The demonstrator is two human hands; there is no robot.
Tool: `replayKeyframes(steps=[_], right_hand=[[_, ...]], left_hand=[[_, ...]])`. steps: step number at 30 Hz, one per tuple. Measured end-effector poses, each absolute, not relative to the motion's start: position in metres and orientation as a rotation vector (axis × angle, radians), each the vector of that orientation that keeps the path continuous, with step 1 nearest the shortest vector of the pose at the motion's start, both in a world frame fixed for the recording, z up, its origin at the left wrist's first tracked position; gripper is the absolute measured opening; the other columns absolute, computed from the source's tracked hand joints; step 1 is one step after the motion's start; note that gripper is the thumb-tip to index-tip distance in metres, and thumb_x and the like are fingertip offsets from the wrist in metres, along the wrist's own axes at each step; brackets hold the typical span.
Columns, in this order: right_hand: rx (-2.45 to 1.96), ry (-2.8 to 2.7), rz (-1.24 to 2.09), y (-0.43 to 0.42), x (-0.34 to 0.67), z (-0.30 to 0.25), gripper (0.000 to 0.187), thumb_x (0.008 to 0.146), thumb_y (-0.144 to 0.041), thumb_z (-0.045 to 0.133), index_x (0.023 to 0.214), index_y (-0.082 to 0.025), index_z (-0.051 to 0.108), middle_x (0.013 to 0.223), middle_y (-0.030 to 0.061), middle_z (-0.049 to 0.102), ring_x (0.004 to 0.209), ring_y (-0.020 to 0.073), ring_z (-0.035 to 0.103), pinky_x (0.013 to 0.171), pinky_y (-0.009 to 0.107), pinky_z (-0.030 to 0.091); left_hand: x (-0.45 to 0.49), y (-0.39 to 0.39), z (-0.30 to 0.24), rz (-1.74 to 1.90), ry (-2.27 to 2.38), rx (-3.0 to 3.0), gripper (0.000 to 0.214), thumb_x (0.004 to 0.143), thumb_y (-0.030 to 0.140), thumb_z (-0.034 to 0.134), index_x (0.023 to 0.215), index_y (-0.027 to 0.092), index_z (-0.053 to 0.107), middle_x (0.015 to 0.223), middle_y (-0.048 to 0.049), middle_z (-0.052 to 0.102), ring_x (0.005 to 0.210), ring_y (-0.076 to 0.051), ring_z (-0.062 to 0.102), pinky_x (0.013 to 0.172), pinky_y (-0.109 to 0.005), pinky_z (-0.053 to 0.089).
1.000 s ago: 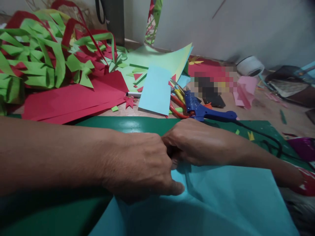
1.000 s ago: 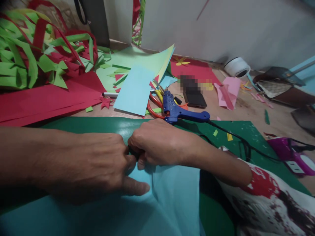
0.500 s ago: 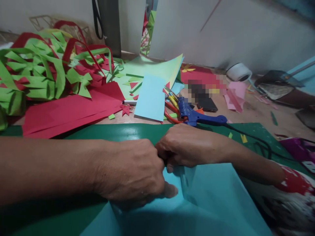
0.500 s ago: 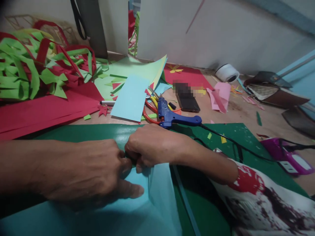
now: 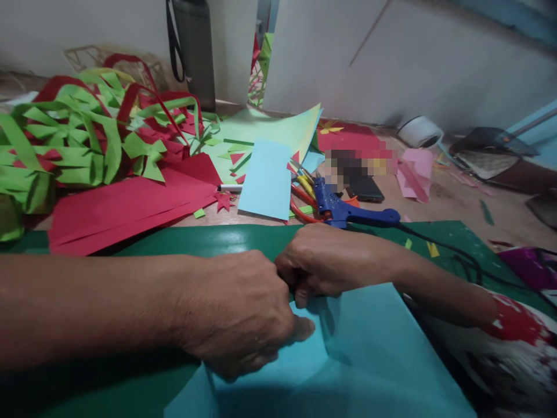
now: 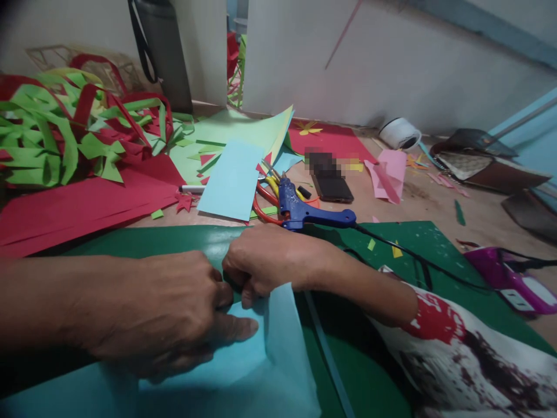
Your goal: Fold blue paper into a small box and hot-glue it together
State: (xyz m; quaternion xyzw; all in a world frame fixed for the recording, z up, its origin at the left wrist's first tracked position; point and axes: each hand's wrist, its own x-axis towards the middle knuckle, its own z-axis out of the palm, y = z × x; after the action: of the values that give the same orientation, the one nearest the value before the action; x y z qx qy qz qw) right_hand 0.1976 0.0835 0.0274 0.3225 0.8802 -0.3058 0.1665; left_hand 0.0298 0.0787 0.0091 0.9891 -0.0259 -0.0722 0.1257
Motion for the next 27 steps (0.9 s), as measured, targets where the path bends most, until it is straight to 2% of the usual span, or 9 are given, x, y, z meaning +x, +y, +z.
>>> replayKeyframes(steps=[7,14,19,23,27], right_hand=[[0.927,2.511,-0.882,0.086,0.197,0.028,0.002,0.067,-0.013,0.066,0.069,-0.014,0.066,0.058,-0.0022,0.061,0.051,0.0070,0.047,0.046,0.020,0.023],[0.969,2.551,-0.922,0.085,0.198,0.027,0.012,0.066,-0.005,0.056,0.068,-0.014,0.064,0.056,-0.0038,0.055,0.049,0.0066,0.041,0.046,0.020,0.023],[0.996,2.667,-1.002,0.089,0.206,0.020,0.008,0.076,-0.014,0.055,0.070,-0.014,0.061,0.055,-0.0050,0.047,0.053,0.0078,0.041,0.049,0.020,0.027],[1.127,2.667,-1.322,0.081,0.214,0.021,0.014,0.081,-0.014,0.047,0.080,-0.010,0.061,0.065,-0.0015,0.053,0.057,0.0086,0.048,0.055,0.019,0.036],[1.264,2.691,-1.353,0.061,0.224,0.028,0.020,0.081,-0.009,0.043,0.087,-0.009,0.062,0.073,0.0029,0.060,0.063,0.0111,0.054,0.057,0.021,0.041]], left_hand=[[0.024,0.075,0.002,-0.140,-0.039,2.879,0.026,0.078,0.032,0.057,0.100,0.018,0.054,0.070,-0.0028,0.066,0.056,-0.019,0.057,0.046,-0.032,0.033],[0.024,0.073,0.007,-0.154,0.044,2.908,0.033,0.077,0.036,0.057,0.105,0.019,0.053,0.074,-0.0041,0.064,0.058,-0.021,0.058,0.045,-0.033,0.034],[0.022,0.068,0.010,-0.125,0.130,2.930,0.038,0.079,0.037,0.055,0.114,0.021,0.052,0.073,-0.0038,0.062,0.059,-0.020,0.056,0.048,-0.031,0.036],[0.019,0.065,0.010,-0.091,0.129,2.962,0.038,0.082,0.038,0.052,0.115,0.022,0.052,0.075,-0.0033,0.061,0.061,-0.019,0.056,0.051,-0.030,0.035],[0.015,0.059,0.011,-0.058,0.160,2.999,0.037,0.083,0.039,0.051,0.116,0.022,0.053,0.078,-0.0042,0.061,0.066,-0.019,0.056,0.055,-0.029,0.037]])
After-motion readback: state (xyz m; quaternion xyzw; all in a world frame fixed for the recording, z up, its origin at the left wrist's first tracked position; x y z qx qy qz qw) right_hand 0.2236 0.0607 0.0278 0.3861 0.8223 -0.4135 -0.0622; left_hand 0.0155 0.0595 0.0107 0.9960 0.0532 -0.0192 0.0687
